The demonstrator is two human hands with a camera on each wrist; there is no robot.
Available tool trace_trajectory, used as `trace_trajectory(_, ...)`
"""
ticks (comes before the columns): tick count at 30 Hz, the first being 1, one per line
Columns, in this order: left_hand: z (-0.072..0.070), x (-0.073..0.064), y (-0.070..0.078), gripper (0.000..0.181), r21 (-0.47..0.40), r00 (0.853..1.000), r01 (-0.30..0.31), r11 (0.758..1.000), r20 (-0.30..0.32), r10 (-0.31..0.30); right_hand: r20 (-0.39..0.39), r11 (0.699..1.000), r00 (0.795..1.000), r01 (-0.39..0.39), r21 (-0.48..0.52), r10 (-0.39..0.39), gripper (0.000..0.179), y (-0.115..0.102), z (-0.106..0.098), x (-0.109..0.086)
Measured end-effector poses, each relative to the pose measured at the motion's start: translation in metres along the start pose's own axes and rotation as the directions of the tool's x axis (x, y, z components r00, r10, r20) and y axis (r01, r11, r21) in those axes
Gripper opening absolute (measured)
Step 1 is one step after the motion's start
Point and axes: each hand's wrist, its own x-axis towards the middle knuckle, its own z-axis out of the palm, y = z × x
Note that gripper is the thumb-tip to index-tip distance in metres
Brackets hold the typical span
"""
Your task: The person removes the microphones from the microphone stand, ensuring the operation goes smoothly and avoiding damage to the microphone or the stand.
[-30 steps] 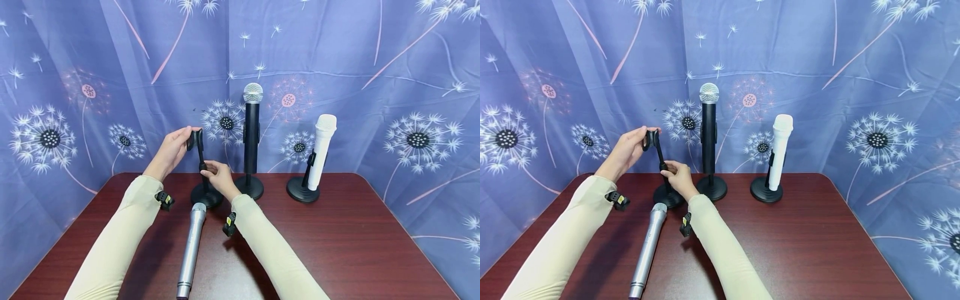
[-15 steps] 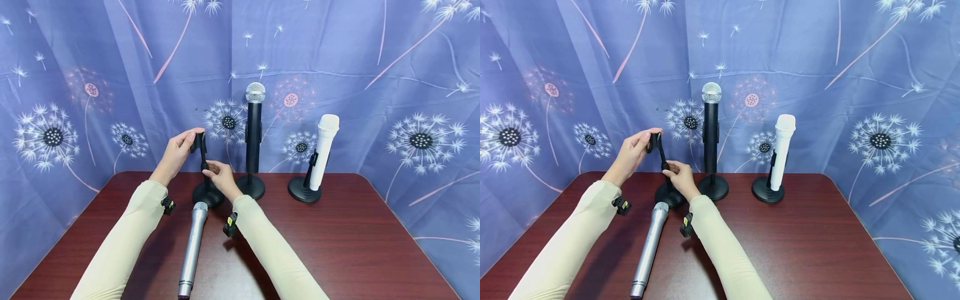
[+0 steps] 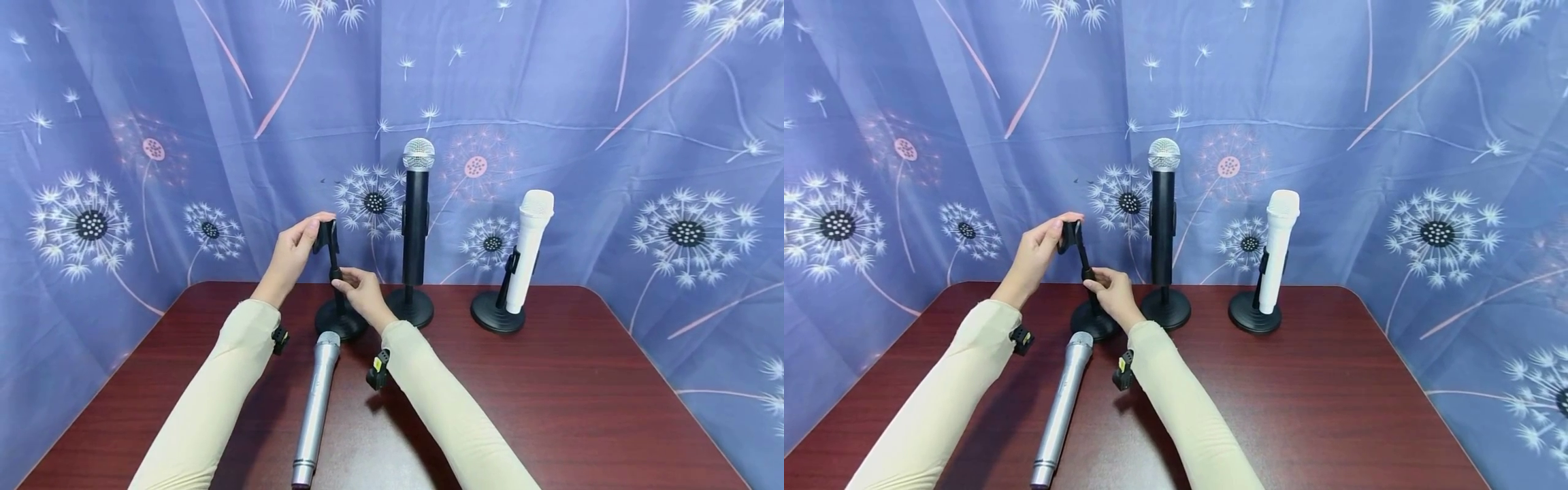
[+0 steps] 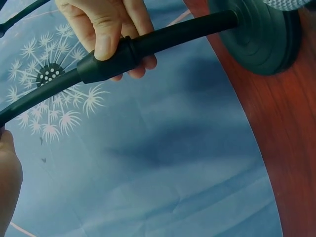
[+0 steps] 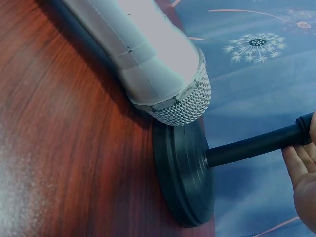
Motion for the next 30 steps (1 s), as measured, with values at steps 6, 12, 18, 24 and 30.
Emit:
trace_trajectory(6, 0.0030, -0.0024, -0.0031, 0.039, 0.018, 1.000, -0.005, 1.000, -0.008, 0.005, -0.004, 1.000, 1.000, -0.011, -0.001, 0.011, 0.030, -0.0001, -0.0004, -0.0010)
trace_trajectory(12, 0.0038, -0.0038, -0.0060, 0.039, 0.017, 1.000, -0.011, 1.000, -0.006, 0.011, 0.001, 1.000, 1.000, -0.006, 0.001, 0.006, 0.030, -0.0002, -0.0004, -0.0008)
trace_trajectory(18, 0.0050, -0.0039, -0.0062, 0.039, 0.004, 1.000, -0.026, 1.000, -0.010, 0.026, 0.002, 1.000, 1.000, -0.017, 0.015, 0.017, 0.032, -0.0004, -0.0015, 0.0005)
trace_trajectory(24, 0.0069, -0.0045, -0.0086, 0.038, 0.002, 0.999, -0.044, 0.999, -0.015, 0.044, -0.004, 0.999, 1.000, -0.029, 0.020, 0.029, 0.031, 0.0006, -0.0015, 0.0012)
trace_trajectory(30, 0.0075, -0.0060, -0.0100, 0.038, 0.002, 0.998, -0.059, 0.998, -0.030, 0.059, 0.003, 0.999, 0.999, -0.035, 0.009, 0.035, 0.031, 0.0008, -0.0010, -0.0004)
